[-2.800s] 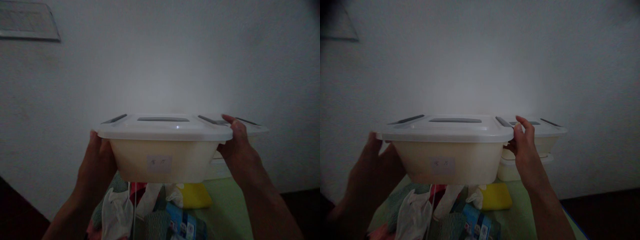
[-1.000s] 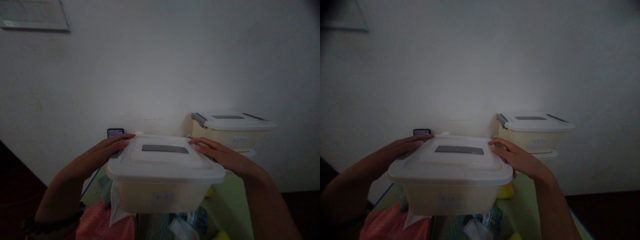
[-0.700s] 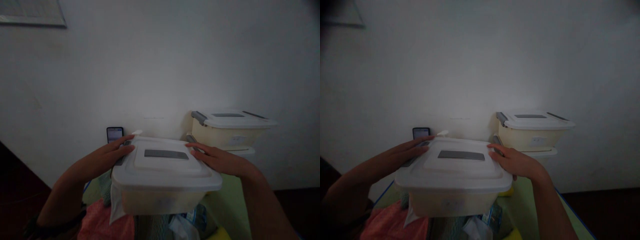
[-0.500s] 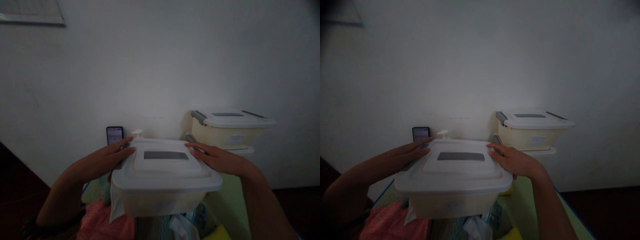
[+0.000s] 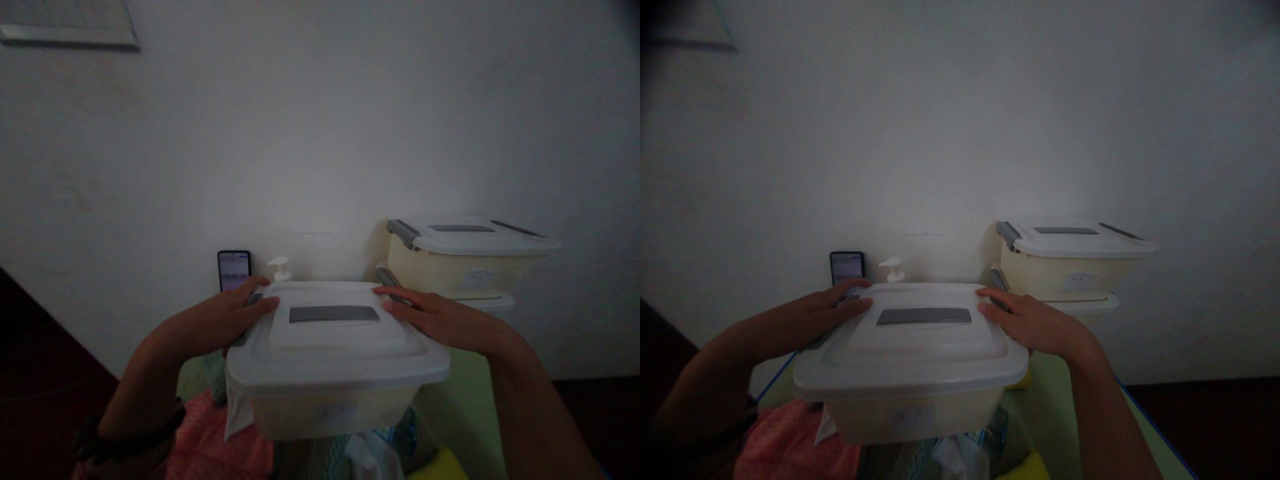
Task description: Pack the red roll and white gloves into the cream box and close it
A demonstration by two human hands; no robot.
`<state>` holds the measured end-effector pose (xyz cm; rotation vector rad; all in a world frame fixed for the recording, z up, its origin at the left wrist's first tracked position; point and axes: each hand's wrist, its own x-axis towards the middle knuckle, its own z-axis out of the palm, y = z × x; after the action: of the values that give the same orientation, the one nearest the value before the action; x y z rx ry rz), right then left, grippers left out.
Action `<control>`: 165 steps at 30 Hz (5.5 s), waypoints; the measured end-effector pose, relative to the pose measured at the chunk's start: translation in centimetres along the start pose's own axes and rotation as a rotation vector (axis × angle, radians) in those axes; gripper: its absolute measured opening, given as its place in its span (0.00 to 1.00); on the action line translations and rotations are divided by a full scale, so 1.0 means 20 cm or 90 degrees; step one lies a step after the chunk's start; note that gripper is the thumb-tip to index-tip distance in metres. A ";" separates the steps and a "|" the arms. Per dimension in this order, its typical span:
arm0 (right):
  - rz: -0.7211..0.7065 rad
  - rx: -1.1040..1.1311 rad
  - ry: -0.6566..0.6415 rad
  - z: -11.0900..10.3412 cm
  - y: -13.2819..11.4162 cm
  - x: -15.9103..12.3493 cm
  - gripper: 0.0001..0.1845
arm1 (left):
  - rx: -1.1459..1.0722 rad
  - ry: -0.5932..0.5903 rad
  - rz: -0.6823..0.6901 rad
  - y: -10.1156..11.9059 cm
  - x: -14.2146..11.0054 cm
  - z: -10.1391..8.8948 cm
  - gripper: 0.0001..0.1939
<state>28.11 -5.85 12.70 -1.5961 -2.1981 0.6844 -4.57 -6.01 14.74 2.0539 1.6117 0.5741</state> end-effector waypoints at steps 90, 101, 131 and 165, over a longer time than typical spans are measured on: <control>0.004 -0.201 0.026 0.00 0.00 0.00 0.26 | -0.385 -0.228 -0.015 -0.20 0.17 0.12 0.35; -0.014 -0.140 0.030 -0.02 -0.08 -0.06 0.27 | 0.110 0.008 0.120 -0.08 0.04 -0.01 0.31; -0.012 -0.132 0.073 0.01 -0.14 -0.01 0.27 | 0.153 -0.091 0.247 -0.03 0.10 0.08 0.23; -0.042 0.030 0.053 0.00 -0.04 0.04 0.26 | -0.016 -0.129 0.273 0.07 0.11 0.15 0.20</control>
<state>27.29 -5.21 13.20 -1.4958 -2.1481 0.6334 -1.19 -4.50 13.22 2.3676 1.0490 0.5023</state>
